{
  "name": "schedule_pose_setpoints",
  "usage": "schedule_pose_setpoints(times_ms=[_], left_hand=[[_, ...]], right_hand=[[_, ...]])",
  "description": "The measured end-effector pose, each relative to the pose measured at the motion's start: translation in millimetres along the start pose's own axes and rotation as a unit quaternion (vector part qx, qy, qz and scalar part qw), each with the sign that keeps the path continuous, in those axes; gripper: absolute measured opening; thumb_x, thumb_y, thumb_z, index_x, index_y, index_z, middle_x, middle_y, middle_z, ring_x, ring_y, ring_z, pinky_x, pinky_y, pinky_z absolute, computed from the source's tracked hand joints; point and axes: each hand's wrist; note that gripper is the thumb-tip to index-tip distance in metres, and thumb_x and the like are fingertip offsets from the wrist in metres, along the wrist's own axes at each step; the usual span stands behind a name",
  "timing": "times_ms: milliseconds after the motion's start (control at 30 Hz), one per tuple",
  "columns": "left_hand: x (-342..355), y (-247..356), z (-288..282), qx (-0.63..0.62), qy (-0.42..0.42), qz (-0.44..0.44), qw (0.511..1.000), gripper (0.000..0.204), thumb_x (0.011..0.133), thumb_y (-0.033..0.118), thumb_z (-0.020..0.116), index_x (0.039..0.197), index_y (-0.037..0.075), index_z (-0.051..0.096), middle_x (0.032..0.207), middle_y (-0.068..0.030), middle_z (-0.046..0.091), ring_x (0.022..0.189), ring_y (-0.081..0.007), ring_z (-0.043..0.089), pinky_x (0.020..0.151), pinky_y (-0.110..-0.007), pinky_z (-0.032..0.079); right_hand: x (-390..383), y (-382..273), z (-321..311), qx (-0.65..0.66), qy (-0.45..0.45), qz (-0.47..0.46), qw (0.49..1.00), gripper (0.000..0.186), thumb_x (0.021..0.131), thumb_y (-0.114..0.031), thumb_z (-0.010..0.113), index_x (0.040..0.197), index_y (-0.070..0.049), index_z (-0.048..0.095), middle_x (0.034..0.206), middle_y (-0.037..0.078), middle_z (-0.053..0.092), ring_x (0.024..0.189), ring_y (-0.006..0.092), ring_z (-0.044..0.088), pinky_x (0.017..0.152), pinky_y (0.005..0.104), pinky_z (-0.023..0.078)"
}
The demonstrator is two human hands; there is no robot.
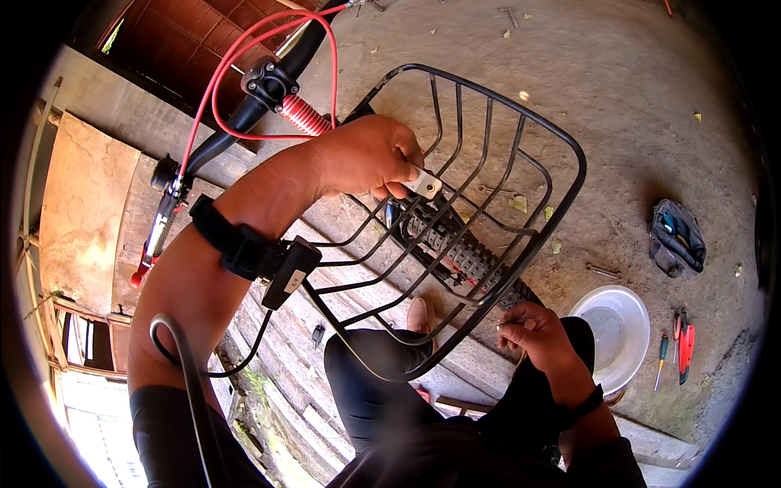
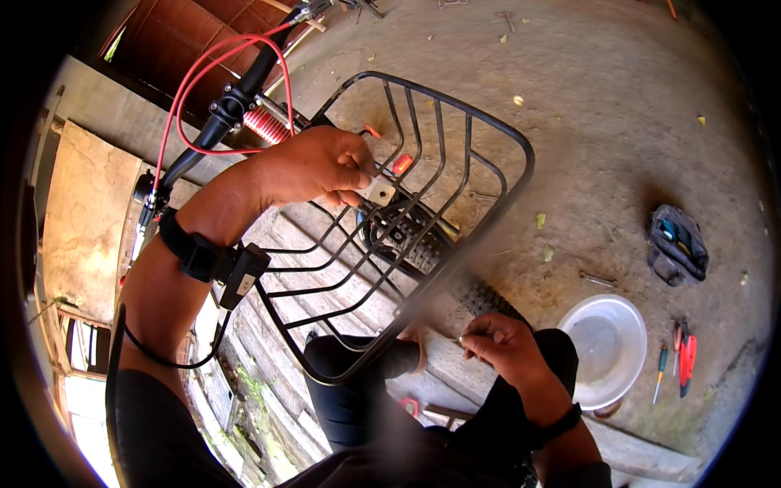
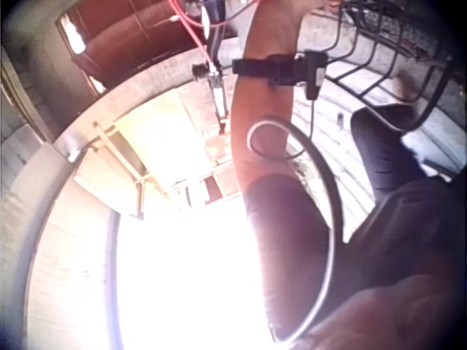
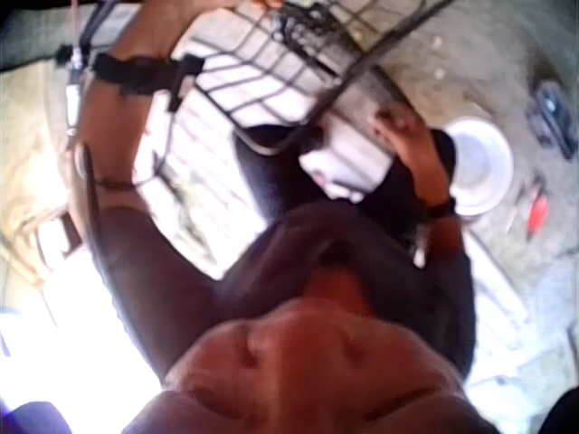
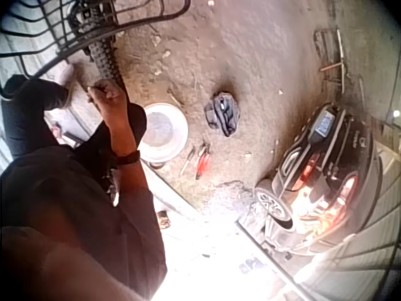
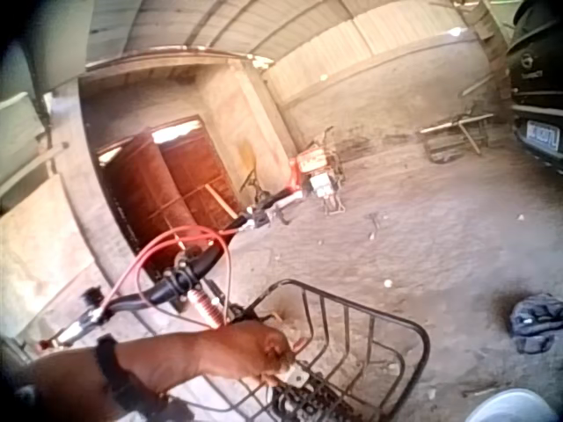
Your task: The person repairs a bicycle by first adjusting the brake cables at the handlebars. They then retrieve a small metal bracket from a basin of water, dry it, and attach it to the front basket of the bicycle using a screwdriver to tighten the screws.
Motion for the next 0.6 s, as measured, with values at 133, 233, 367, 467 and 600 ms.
schedule_pose_setpoints(times_ms=[133, 233, 367, 467, 600], left_hand=[[-1, 4, 4, 0.031, -0.047, -0.007, 0.998, 0.017, 0.088, 0.011, 0.065, 0.099, -0.003, 0.064, 0.091, -0.0105, 0.068, 0.081, -0.0185, 0.07, 0.063, -0.027, 0.055], [4, -1, 9, 0.024, -0.079, -0.01, 0.997, 0.015, 0.088, 0.009, 0.064, 0.096, -0.003, 0.064, 0.088, -0.0107, 0.068, 0.077, -0.0184, 0.07, 0.063, -0.027, 0.056], [8, -6, 12, 0.037, -0.104, -0.013, 0.994, 0.012, 0.088, 0.006, 0.063, 0.095, -0.004, 0.064, 0.086, -0.0115, 0.067, 0.075, -0.0186, 0.07, 0.063, -0.026, 0.056], [10, -6, 12, 0.052, -0.095, -0.012, 0.994, 0.011, 0.088, 0.004, 0.061, 0.094, -0.004, 0.063, 0.084, -0.0111, 0.066, 0.075, -0.0188, 0.071, 0.062, -0.026, 0.056], [9, -12, 7, 0.043, -0.085, -0.024, 0.995, 0.01, 0.088, 0.003, 0.06, 0.094, -0.005, 0.062, 0.083, -0.01, 0.064, 0.076, -0.0193, 0.071, 0.062, -0.026, 0.055]], right_hand=[[0, 1, 1, -0.009, 0.002, -0.002, 1.0, 0.01, 0.087, -0.008, 0.069, 0.095, -0.002, 0.065, 0.079, 0.003, 0.067, 0.07, 0.0082, 0.062, 0.06, 0.0209, 0.045], [0, 2, 1, -0.013, 0.002, -0.002, 1.0, 0.011, 0.087, -0.008, 0.069, 0.095, -0.003, 0.065, 0.079, 0.003, 0.067, 0.071, 0.0085, 0.063, 0.06, 0.0214, 0.045], [0, 3, 1, -0.008, -0.004, -0.003, 1.0, 0.011, 0.087, -0.008, 0.068, 0.095, -0.003, 0.064, 0.079, 0.003, 0.067, 0.071, 0.0087, 0.063, 0.061, 0.0215, 0.045], [-1, 2, 1, -0.007, -0.005, -0.003, 1.0, 0.011, 0.087, -0.009, 0.068, 0.096, -0.003, 0.064, 0.079, 0.003, 0.067, 0.071, 0.0086, 0.063, 0.061, 0.0216, 0.045], [-2, 1, 1, -0.013, -0.006, -0.002, 1.0, 0.011, 0.088, -0.009, 0.068, 0.096, -0.003, 0.065, 0.079, 0.003, 0.067, 0.071, 0.0085, 0.062, 0.061, 0.0217, 0.045]])
Point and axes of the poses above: each hand's wrist, its own x-axis towards the middle knuckle, its own z-axis out of the palm, y = z × x
